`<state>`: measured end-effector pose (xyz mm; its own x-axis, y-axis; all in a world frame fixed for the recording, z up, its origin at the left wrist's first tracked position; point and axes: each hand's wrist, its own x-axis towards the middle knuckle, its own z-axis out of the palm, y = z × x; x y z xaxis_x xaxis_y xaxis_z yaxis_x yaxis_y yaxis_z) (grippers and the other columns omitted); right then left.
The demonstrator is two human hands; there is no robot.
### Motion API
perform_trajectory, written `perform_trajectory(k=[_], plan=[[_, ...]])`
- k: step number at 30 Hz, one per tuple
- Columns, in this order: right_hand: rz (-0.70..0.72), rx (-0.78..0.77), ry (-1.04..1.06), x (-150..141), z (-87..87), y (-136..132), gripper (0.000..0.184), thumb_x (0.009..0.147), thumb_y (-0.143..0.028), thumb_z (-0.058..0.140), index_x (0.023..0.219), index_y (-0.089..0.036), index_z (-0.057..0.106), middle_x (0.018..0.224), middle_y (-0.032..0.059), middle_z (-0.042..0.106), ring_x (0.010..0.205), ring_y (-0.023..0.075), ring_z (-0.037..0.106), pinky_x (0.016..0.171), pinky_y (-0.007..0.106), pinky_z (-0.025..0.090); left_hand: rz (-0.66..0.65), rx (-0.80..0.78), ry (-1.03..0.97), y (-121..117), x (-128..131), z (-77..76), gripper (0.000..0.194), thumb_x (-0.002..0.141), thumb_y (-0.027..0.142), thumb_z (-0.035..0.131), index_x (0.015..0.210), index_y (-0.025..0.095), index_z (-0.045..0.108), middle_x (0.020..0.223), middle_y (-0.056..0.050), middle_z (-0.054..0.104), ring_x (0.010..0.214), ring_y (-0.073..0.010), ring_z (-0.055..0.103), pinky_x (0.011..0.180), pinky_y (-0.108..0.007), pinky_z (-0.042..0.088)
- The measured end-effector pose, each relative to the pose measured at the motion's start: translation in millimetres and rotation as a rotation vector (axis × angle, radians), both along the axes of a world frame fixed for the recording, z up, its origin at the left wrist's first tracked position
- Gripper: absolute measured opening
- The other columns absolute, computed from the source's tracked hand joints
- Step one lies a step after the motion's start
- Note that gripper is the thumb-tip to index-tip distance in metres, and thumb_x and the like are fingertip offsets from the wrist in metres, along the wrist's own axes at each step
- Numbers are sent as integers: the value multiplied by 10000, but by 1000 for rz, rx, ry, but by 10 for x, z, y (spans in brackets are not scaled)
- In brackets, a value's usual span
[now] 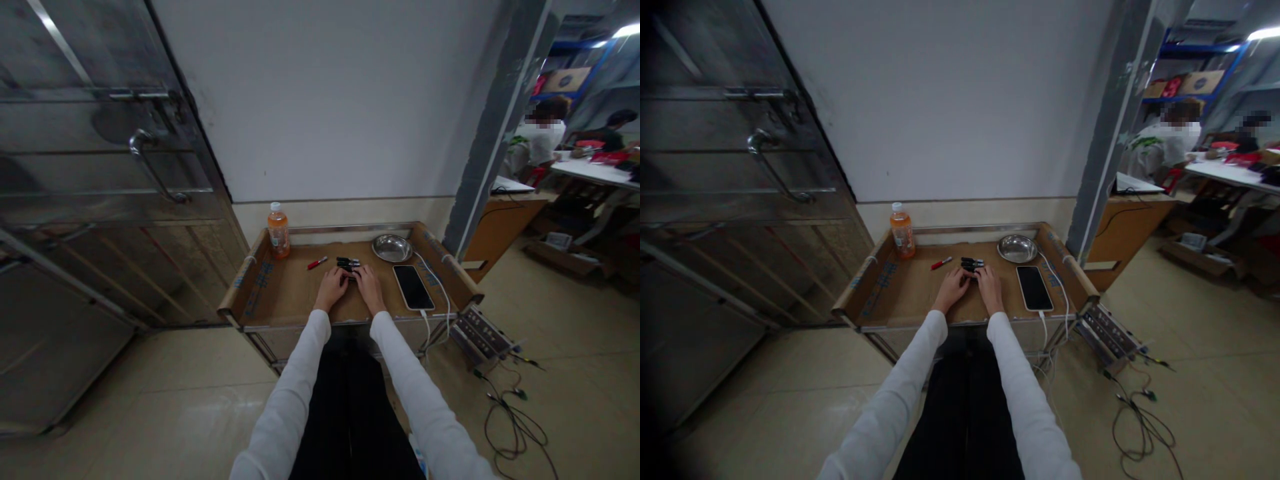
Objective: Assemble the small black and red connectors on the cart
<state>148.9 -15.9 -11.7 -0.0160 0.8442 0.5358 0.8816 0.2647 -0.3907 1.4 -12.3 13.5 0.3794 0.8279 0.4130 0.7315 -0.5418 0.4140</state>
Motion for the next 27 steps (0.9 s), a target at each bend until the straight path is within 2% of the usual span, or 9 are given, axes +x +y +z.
perform_trajectory(k=[8, 11, 14, 18, 22, 27], plan=[[11, -8, -19, 3, -18, 16, 242, 932, -244, 431, 984, -182, 659, 992, 93, 611, 935, 211, 544, 857, 342, 411, 125, -5, 93, -87, 0, 23, 249, 844, 111, 435, 1040, 187, 569, 1085, -89, 581, 1061, -230, 534, 932, -370, 388], [10, -1, -11, 1, -30, 23, 247, 934, -247, 429, 976, -178, 663, 976, 90, 610, 926, 208, 541, 855, 339, 412, 203, -16, 108, -132, -51, -11, 289, 814, 80, 443, 1063, 173, 557, 1092, -101, 571, 1071, -232, 529, 948, -367, 381], [22, 13, -1, 2, -40, 29, 242, 931, -242, 436, 981, -175, 664, 975, 88, 609, 934, 208, 541, 862, 338, 417, 237, -50, 125, -139, -109, -72, 248, 818, 107, 469, 1038, 169, 566, 1079, -108, 567, 1072, -233, 527, 939, -365, 394], [50, 26, 29, 9, -52, 41, 230, 925, -232, 448, 971, -181, 668, 970, 83, 610, 940, 205, 546, 875, 337, 429, 253, -40, 76, -58, -144, -164, 140, 872, 193, 478, 958, 155, 583, 1006, -107, 581, 1011, -224, 547, 900, -365, 423], [75, 19, 61, 7, -61, 51, 221, 915, -226, 462, 979, -188, 670, 977, 84, 610, 954, 207, 550, 888, 346, 440, 306, -45, -92, 89, -87, -192, 125, 889, 207, 489, 919, 150, 597, 949, -91, 595, 937, -202, 566, 858, -349, 449], [96, 41, 129, 10, -61, 52, 245, 914, -222, 448, 1030, -207, 663, 987, 76, 596, 947, 202, 554, 884, 347, 454, 207, -12, -101, 215, 62, -146, 169, 890, 215, 497, 960, 146, 635, 976, -106, 588, 945, -210, 570, 877, -359, 450]])
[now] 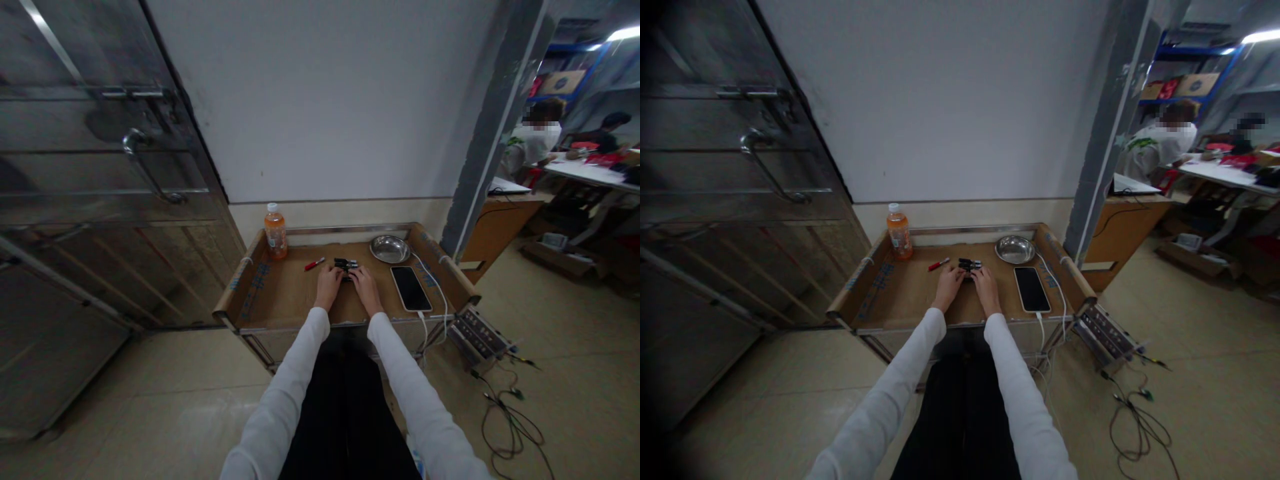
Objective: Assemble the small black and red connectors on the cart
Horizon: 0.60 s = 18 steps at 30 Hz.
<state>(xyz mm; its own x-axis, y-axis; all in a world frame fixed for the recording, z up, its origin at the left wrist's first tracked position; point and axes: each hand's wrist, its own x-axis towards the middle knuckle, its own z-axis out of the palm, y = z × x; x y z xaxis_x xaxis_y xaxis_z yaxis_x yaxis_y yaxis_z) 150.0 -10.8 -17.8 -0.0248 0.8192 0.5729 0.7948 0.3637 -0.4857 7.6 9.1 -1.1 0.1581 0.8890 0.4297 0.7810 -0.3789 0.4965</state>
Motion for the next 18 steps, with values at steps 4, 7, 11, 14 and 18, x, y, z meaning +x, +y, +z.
perform_trajectory(k=[4, 7, 11, 14, 18], plan=[[-2, -4, 56, 13, 12, -10, 275, 914, -224, 434, 1090, -198, 644, 998, 85, 584, 956, 208, 552, 895, 359, 454, -70, 18, 42, -24, -10, -29, 200, 840, 182, 555, 1029, 152, 615, 1020, -112, 572, 1007, -228, 557, 911, -383, 445], [12, -12, 72, 10, 25, -22, 285, 913, -219, 428, 1113, -197, 630, 1016, 91, 583, 987, 214, 554, 919, 372, 448, -165, -4, 68, -51, -73, -75, 191, 800, 171, 602, 991, 182, 610, 1005, -85, 576, 1005, -226, 561, 907, -392, 451], [85, -13, 111, -8, 32, -30, 271, 898, -200, 442, 1104, -209, 618, 1081, 84, 589, 1035, 208, 561, 944, 365, 446, -152, -5, 2, -4, -77, -98, 163, 813, 146, 572, 973, 175, 575, 996, -79, 584, 997, -210, 566, 902, -379, 459], [130, -37, 108, -18, 22, -26, 264, 880, -187, 463, 1101, -207, 607, 1108, 79, 590, 1043, 204, 571, 939, 359, 454, -96, 8, -33, 45, -31, -93, 190, 822, 140, 556, 1010, 165, 536, 1021, -86, 581, 1020, -212, 559, 916, -386, 454], [133, -73, 91, -23, 14, -19, 277, 849, -165, 496, 1107, -199, 592, 1133, 82, 578, 1035, 195, 582, 931, 344, 461, -32, 28, -2, 22, -7, -76, 202, 838, 128, 513, 1038, 158, 509, 1047, -95, 564, 1051, -217, 542, 925, -393, 445]])
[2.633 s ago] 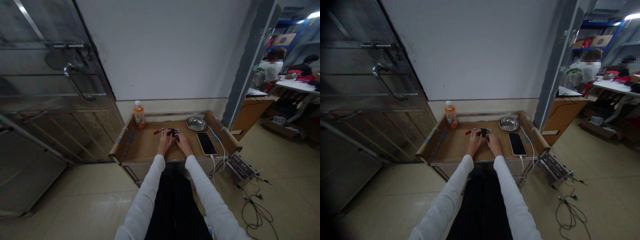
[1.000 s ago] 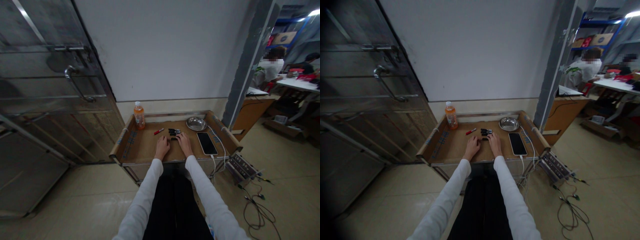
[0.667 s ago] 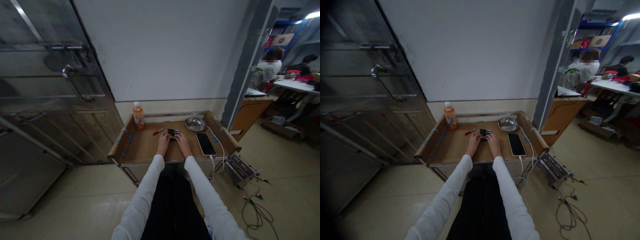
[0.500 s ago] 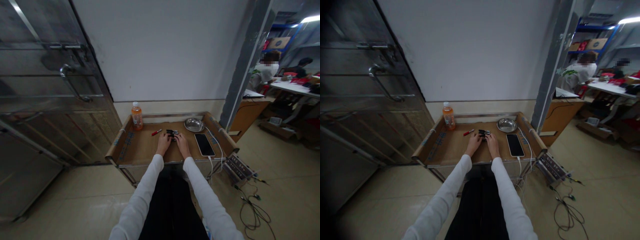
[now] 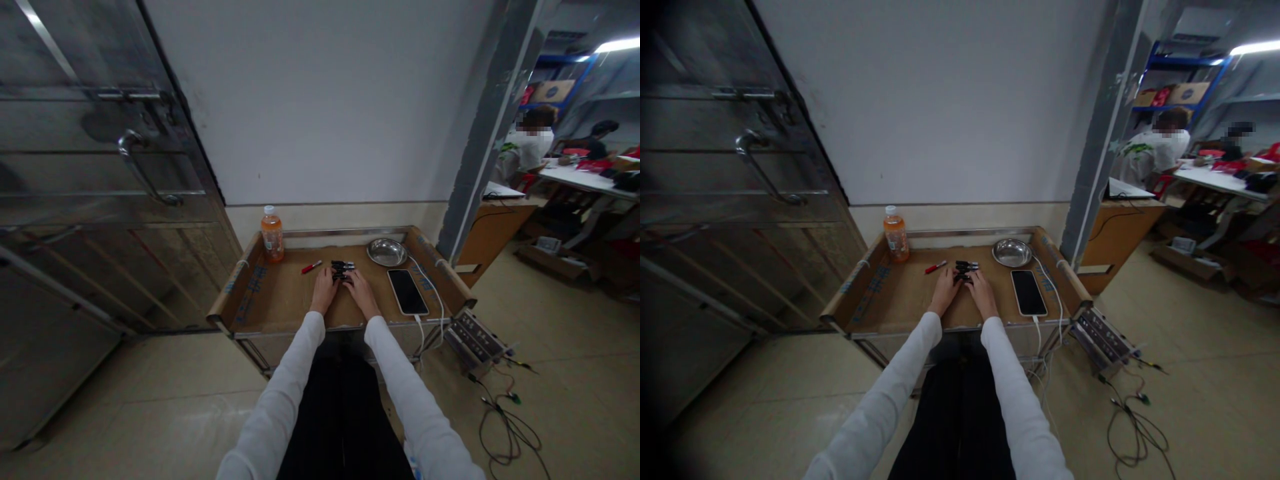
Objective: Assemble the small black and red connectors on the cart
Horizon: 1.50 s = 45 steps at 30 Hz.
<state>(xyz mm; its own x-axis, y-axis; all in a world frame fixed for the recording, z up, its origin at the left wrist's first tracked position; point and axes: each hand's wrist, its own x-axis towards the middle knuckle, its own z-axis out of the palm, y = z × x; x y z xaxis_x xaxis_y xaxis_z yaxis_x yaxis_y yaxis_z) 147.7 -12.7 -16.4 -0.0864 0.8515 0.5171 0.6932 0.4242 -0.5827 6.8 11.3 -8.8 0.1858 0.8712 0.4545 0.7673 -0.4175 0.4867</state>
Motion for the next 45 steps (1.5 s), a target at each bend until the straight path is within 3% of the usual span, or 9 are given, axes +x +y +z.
perform_trajectory(k=[4, 10, 24, 29, 34, 38, 45], plan=[[-13, -25, -36, 5, 13, -5, 262, 845, -144, 480, 1075, -191, 595, 1123, 87, 578, 1043, 190, 572, 928, 334, 454, -36, 21, 45, -78, -13, 27, 185, 847, 102, 461, 1010, 157, 531, 1035, -102, 552, 1033, -208, 541, 917, -374, 446], [20, -30, -27, 10, 29, -14, 283, 834, -84, 438, 1038, -195, 598, 1077, 76, 628, 1041, 184, 566, 938, 336, 435, -133, 1, 128, -121, -11, 79, 97, 848, 148, 513, 923, 178, 567, 983, -79, 573, 975, -205, 551, 887, -366, 454], [-208, -29, -225, 3, 76, -82, 289, 847, -55, 396, 980, -171, 625, 1036, 92, 584, 975, 185, 545, 872, 288, 415, 113, 14, 229, -180, 21, 132, 165, 894, 170, 412, 946, 151, 567, 962, -112, 599, 951, -221, 566, 864, -350, 444], [-273, -62, -306, -10, 103, -115, 238, 856, -77, 421, 906, -173, 633, 1007, 98, 555, 941, 193, 524, 835, 296, 401, 400, 46, 89, -204, 4, 150, 321, 862, 142, 405, 1161, 109, 516, 1224, -208, 530, 1195, -304, 478, 983, -459, 386], [-299, -57, -352, -39, 115, -131, 246, 872, -84, 394, 929, -170, 617, 983, 114, 567, 931, 209, 501, 828, 320, 389, 521, 28, 37, -144, -21, 33, 495, 837, 136, 394, 1331, 114, 402, 1429, -218, 382, 1348, -332, 328, 1051, -510, 314], [-316, -59, -383, -57, 120, -126, 271, 885, -85, 358, 956, -152, 610, 985, 134, 585, 930, 222, 498, 830, 337, 390, 556, 35, 44, -113, -9, -20, 466, 841, 165, 386, 1298, 81, 427, 1350, -239, 455, 1282, -343, 406, 1022, -497, 339], [-295, -69, -392, -64, 126, -161, 269, 874, -91, 370, 1013, -143, 594, 1039, 153, 583, 977, 239, 509, 870, 356, 393, 674, 38, 46, -202, 6, 73, 280, 890, 135, 277, 991, 113, 538, 1012, -186, 573, 1059, -297, 528, 877, -435, 417]])
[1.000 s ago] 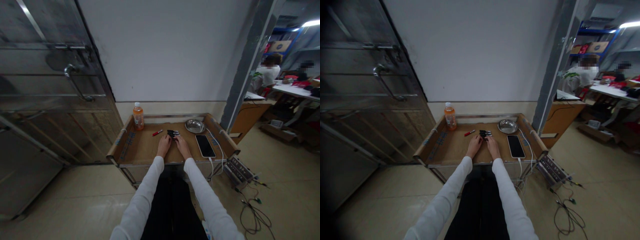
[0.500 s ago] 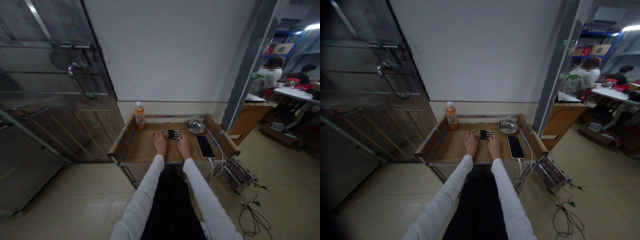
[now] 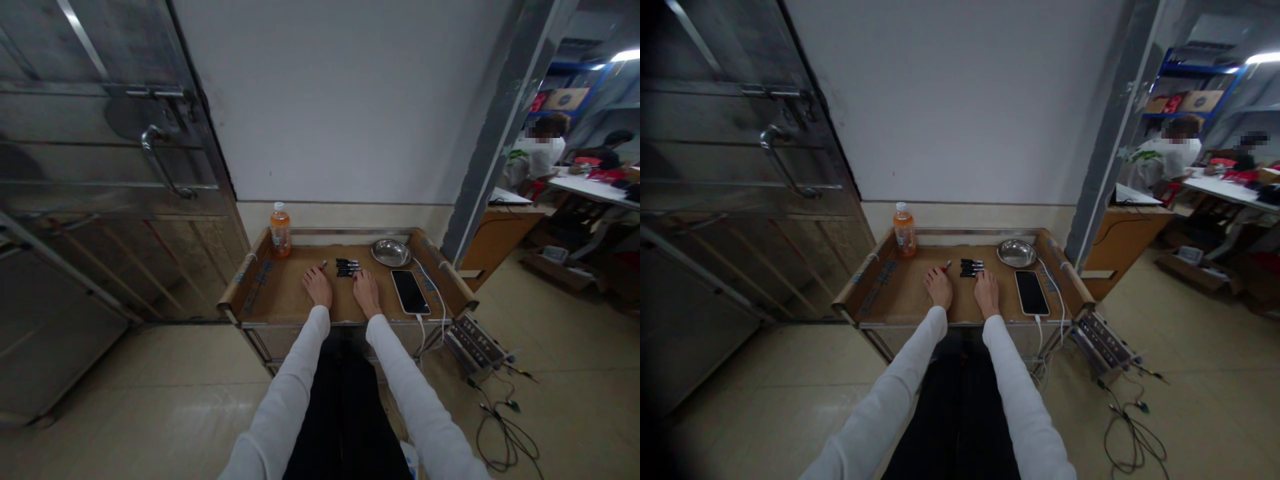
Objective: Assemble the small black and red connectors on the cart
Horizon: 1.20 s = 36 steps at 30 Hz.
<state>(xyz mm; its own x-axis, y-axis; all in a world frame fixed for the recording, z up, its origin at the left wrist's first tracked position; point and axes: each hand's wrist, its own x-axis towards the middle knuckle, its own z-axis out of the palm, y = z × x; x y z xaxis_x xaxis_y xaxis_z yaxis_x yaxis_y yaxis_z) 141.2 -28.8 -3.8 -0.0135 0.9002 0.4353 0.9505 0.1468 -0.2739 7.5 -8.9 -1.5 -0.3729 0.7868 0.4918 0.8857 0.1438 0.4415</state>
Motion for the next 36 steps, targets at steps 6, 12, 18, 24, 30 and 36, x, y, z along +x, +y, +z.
perform_trajectory(k=[6, 12, 18, 24, 30, 36], plan=[[10, 41, 19, 12, -41, -42, 374, 836, -73, 378, 1185, -117, 506, 1079, 161, 583, 1006, 241, 528, 895, 360, 405, -60, -1, 46, -51, -1, 79, 275, 909, 124, 267, 993, 104, 528, 998, -166, 570, 1007, -272, 534, 862, -398, 417], [58, 79, 94, 40, -68, -29, 534, 821, -120, 446, 1345, -108, 346, 1229, 164, 511, 1086, 240, 517, 904, 352, 428, -654, 103, 62, -53, 24, 87, 212, 918, 158, 338, 1024, 136, 520, 998, -122, 586, 980, -217, 549, 907, -352, 432], [150, 5, 89, 66, -101, 14, 233, 869, -155, 436, 1060, -151, 570, 1090, 116, 563, 992, 213, 555, 876, 327, 446, -826, 179, -57, -25, 31, 11, 248, 929, 227, 379, 1153, 148, 451, 1099, -120, 561, 1051, -177, 560, 937, -322, 453], [200, 44, 141, 101, -160, 58, 241, 866, -125, 417, 1036, -145, 587, 1066, 117, 581, 1011, 219, 543, 906, 349, 439, -827, 213, -151, 0, 17, -12, 295, 933, 264, 408, 1202, 147, 432, 1099, -118, 572, 1034, -172, 576, 924, -327, 471], [229, 68, 260, 119, -187, 81, 266, 865, -110, 400, 1008, -163, 619, 1040, 97, 594, 985, 194, 549, 908, 337, 436, -718, 322, -308, 20, -24, 3, 241, 956, 284, 361, 1140, 177, 475, 1068, -96, 580, 1017, -170, 577, 918, -348, 473], [188, 64, 242, 115, -155, 52, 267, 906, -148, 392, 1017, -153, 635, 1036, 106, 591, 970, 198, 551, 890, 321, 437, -665, 258, -369, 23, -64, 30, 203, 955, 255, 367, 1075, 185, 515, 1036, -85, 584, 1002, -167, 575, 922, -339, 463]])
